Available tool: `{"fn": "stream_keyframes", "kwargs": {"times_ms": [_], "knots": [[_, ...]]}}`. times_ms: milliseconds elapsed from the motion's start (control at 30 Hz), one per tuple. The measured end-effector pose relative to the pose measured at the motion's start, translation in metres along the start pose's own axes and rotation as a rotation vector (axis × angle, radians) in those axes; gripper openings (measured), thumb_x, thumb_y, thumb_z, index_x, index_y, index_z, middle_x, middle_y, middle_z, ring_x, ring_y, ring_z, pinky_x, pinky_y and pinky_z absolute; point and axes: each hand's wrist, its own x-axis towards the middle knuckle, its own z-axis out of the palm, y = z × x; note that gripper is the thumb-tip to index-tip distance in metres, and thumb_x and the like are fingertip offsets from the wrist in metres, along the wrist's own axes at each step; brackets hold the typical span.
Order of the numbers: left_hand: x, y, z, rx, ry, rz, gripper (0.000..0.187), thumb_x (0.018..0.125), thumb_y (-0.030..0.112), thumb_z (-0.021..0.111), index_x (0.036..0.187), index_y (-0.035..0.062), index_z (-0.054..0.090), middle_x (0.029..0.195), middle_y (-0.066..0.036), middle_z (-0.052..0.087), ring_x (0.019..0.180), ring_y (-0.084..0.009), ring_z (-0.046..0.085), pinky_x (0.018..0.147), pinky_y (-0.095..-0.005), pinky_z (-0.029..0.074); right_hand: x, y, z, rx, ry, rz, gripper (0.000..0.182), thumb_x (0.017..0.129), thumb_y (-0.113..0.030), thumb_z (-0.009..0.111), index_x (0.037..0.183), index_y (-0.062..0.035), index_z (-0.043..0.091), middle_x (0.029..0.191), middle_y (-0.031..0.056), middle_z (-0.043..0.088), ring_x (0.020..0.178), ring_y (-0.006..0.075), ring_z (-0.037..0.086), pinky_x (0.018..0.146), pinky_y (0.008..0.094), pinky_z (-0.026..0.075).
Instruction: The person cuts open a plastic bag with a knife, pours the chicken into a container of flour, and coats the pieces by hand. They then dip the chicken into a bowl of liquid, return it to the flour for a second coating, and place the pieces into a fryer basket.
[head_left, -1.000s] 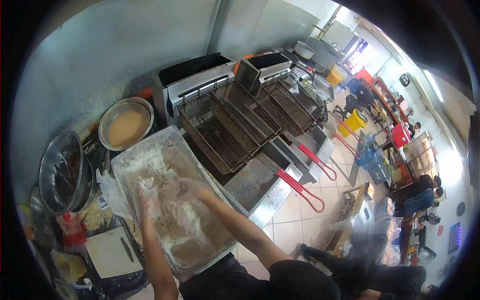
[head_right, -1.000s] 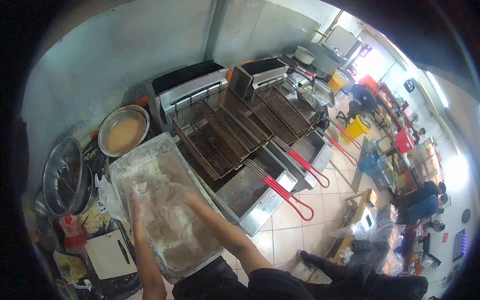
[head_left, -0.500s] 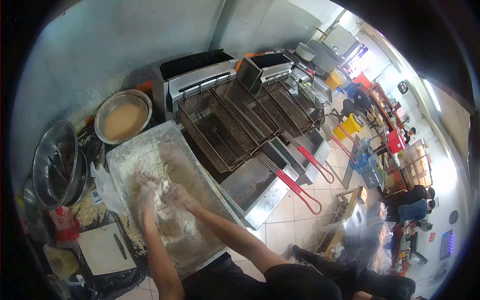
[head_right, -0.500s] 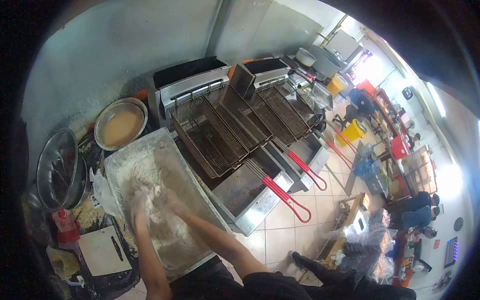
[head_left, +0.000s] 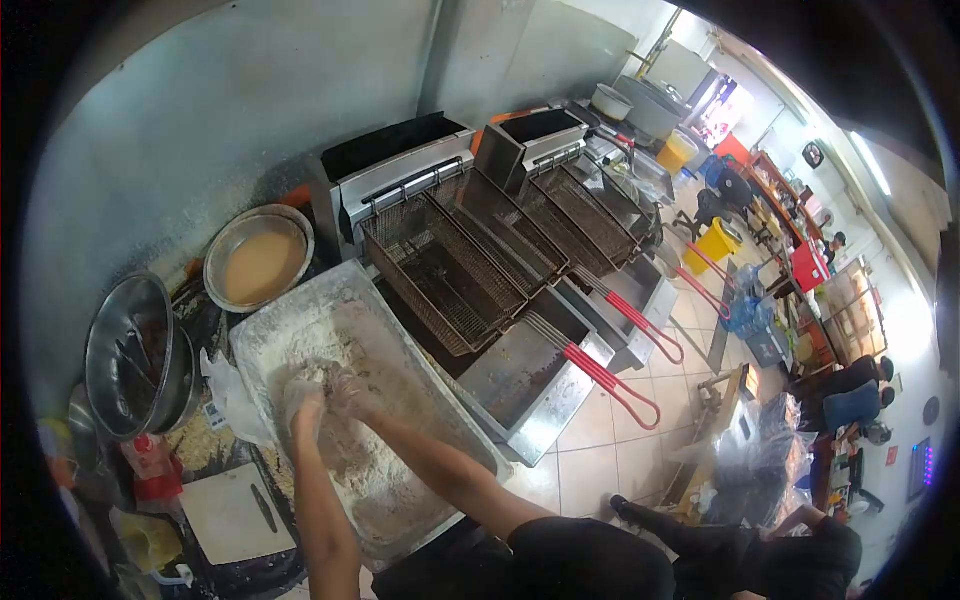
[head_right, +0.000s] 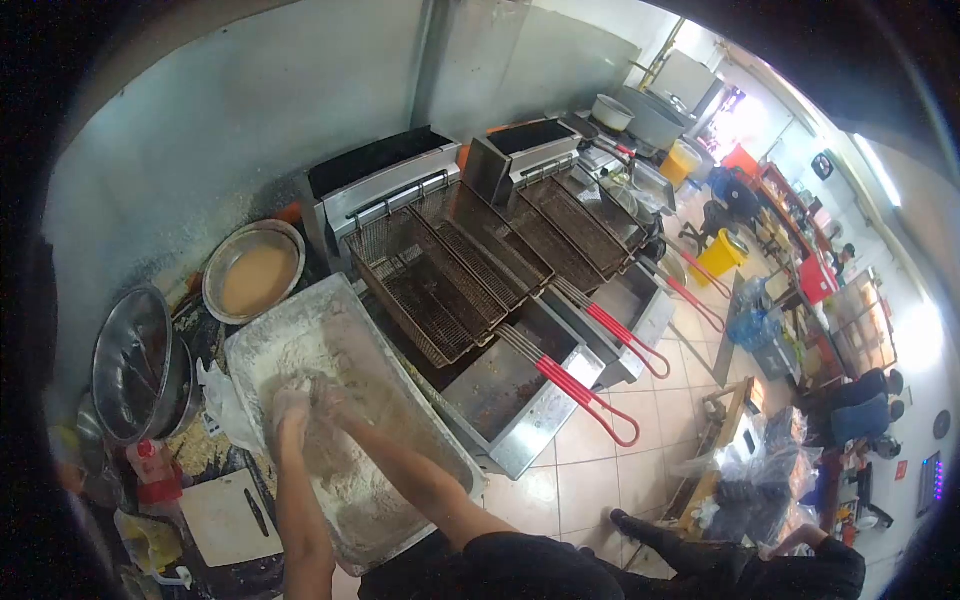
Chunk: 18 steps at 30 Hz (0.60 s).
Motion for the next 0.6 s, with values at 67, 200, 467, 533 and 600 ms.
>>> {"fn": "stream_keyframes", "kwargs": {"times_ms": [67, 200, 467, 533, 600], "knots": [[0.01, -0.02, 0.01, -0.297, 0.039, 0.044, 0.034, 0.074, 0.026, 0.055, 0.09, -0.0033, 0.061, 0.089, -0.017, 0.063, 0.081, -0.0274, 0.059, 0.073, -0.0394, 0.045, 0.006, 0.021, 0.014, 0.445, 0.003, -0.011, 0.084, 0.067, -0.037, 0.063, 0.13, 0.0045, 0.027, 0.095, 0.0176, 0.054, 0.081, 0.0236, 0.054, 0.071, 0.0342, 0.044], [-0.045, 0.028, -0.055, -0.918, -0.307, -0.014, 0.038, 0.086, 0.029, 0.047, 0.106, -0.0016, 0.054, 0.097, -0.005, 0.057, 0.09, -0.0179, 0.05, 0.084, -0.0352, 0.04, 0.0, 0.032, 0.009, 0.8, 0.017, -0.068, 0.069, 0.068, -0.032, 0.061, 0.121, 0.0032, 0.034, 0.088, 0.0161, 0.054, 0.075, 0.0239, 0.053, 0.067, 0.0344, 0.044], [-0.033, 0.014, -0.046, -0.6, -0.317, 0.113, 0.037, 0.092, 0.03, 0.035, 0.111, 0.0024, 0.052, 0.106, -0.009, 0.054, 0.103, -0.02, 0.046, 0.093, -0.0305, 0.033, -0.03, 0.015, -0.048, 0.532, 0.108, -0.209, 0.037, 0.071, -0.021, 0.055, 0.099, 0.0019, 0.045, 0.083, 0.0177, 0.054, 0.073, 0.0287, 0.053, 0.064, 0.0373, 0.043], [-0.039, 0.02, -0.044, -0.877, -0.423, 0.005, 0.037, 0.091, 0.03, 0.035, 0.113, 0.0046, 0.052, 0.105, -0.012, 0.054, 0.102, -0.023, 0.048, 0.093, -0.0302, 0.034, -0.029, 0.012, -0.047, 0.53, 0.161, -0.316, 0.029, 0.072, -0.018, 0.054, 0.093, 0.0016, 0.048, 0.082, 0.0182, 0.054, 0.072, 0.0299, 0.052, 0.063, 0.0381, 0.043], [-0.039, 0.027, -0.042, -1.016, -0.473, -0.042, 0.037, 0.091, 0.03, 0.036, 0.114, 0.0056, 0.052, 0.104, -0.013, 0.055, 0.102, -0.0245, 0.049, 0.092, -0.03, 0.034, -0.029, 0.011, -0.042, 0.532, 0.245, -0.467, 0.022, 0.073, -0.016, 0.052, 0.087, 0.0013, 0.051, 0.081, 0.0186, 0.054, 0.072, 0.031, 0.052, 0.062, 0.0388, 0.043]]}}
